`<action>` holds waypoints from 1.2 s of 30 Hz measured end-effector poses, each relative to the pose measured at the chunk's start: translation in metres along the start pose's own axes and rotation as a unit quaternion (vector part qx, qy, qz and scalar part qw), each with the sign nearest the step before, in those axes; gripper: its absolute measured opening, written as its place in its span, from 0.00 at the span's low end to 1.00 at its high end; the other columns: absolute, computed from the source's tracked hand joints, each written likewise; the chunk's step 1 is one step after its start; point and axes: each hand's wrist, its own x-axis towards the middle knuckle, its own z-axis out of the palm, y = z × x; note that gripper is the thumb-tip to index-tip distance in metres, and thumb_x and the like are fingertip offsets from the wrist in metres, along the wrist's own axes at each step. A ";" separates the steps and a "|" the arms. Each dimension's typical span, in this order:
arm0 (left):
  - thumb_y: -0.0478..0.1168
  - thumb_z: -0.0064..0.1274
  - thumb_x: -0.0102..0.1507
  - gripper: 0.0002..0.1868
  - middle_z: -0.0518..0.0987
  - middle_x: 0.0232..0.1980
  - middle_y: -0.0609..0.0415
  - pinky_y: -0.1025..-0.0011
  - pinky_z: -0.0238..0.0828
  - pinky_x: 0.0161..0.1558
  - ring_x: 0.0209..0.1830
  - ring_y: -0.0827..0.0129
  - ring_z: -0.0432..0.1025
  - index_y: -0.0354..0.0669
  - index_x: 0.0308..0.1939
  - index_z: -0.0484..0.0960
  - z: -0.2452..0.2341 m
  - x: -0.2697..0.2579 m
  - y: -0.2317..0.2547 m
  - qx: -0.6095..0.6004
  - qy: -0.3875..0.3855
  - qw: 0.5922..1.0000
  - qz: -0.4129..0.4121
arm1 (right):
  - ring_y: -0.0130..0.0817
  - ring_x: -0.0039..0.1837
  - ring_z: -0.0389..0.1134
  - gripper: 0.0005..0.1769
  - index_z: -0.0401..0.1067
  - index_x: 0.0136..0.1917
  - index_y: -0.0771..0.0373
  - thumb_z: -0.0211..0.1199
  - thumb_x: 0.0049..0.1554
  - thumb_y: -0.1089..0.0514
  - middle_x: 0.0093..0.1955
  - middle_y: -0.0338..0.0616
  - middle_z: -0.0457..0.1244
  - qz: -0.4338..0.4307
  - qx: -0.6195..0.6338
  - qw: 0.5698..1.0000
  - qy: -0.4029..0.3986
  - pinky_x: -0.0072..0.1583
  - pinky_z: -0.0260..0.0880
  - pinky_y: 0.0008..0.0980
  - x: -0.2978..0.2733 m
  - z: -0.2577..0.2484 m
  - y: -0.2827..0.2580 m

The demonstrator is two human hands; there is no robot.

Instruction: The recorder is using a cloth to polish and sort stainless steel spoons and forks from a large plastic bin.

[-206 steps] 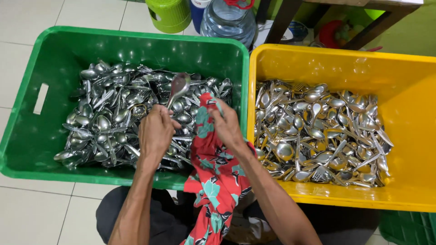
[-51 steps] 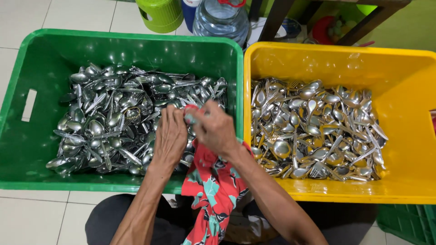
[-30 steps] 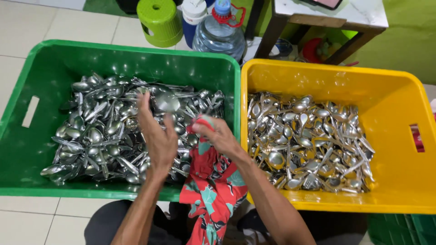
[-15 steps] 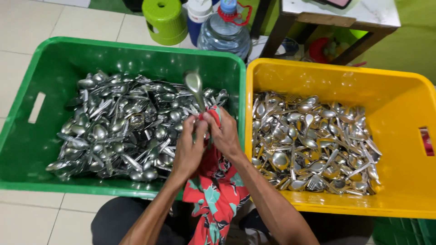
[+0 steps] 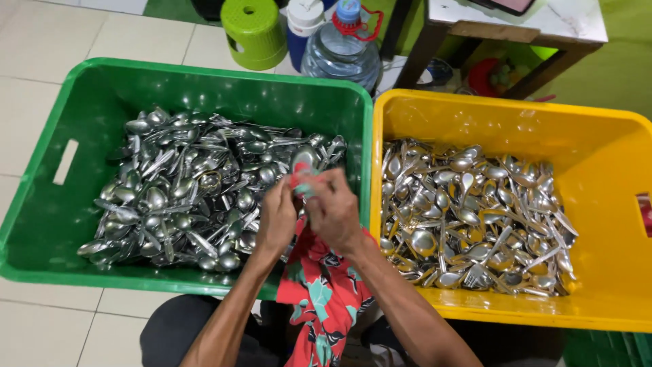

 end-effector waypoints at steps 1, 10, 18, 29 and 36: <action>0.42 0.26 0.74 0.23 0.80 0.40 0.45 0.61 0.67 0.56 0.45 0.62 0.73 0.39 0.43 0.81 0.000 0.002 -0.011 0.000 -0.006 1.000 0.000 | 0.46 0.43 0.68 0.18 0.75 0.61 0.51 0.57 0.58 0.60 0.47 0.41 0.58 0.003 -0.004 1.000 0.002 0.45 0.73 0.41 0.005 -0.003 0.003; 0.43 0.32 0.69 0.19 0.75 0.22 0.47 0.61 0.67 0.35 0.27 0.65 0.69 0.44 0.29 0.75 -0.013 -0.008 -0.045 0.168 -0.080 0.982 0.009 | 0.38 0.42 0.69 0.14 0.77 0.58 0.44 0.57 0.61 0.57 0.45 0.37 0.58 -0.054 -0.073 0.996 0.010 0.45 0.75 0.34 0.005 -0.003 -0.003; 0.35 0.32 0.72 0.22 0.82 0.50 0.29 0.65 0.68 0.26 0.23 0.60 0.74 0.31 0.67 0.73 -0.007 -0.011 0.005 0.370 -0.066 0.920 0.114 | 0.65 0.52 0.66 0.13 0.70 0.54 0.65 0.52 0.67 0.53 0.46 0.59 0.62 0.218 0.118 0.967 0.063 0.56 0.66 0.54 0.024 -0.013 0.027; 0.57 0.28 0.72 0.39 0.62 0.72 0.25 0.40 0.53 0.68 0.74 0.30 0.51 0.29 0.78 0.50 0.005 0.005 0.010 0.018 -0.079 0.996 -0.039 | 0.37 0.34 0.63 0.13 0.71 0.36 0.60 0.64 0.60 0.54 0.27 0.45 0.61 0.268 0.118 0.956 -0.006 0.42 0.65 0.39 0.019 -0.013 0.006; 0.47 0.30 0.75 0.27 0.69 0.73 0.38 0.51 0.55 0.73 0.74 0.49 0.62 0.41 0.76 0.63 0.015 0.023 -0.025 -0.304 0.013 0.946 -0.116 | 0.35 0.37 0.62 0.17 0.72 0.43 0.59 0.46 0.69 0.54 0.35 0.40 0.61 0.193 0.091 0.977 0.012 0.43 0.66 0.33 0.010 0.000 0.012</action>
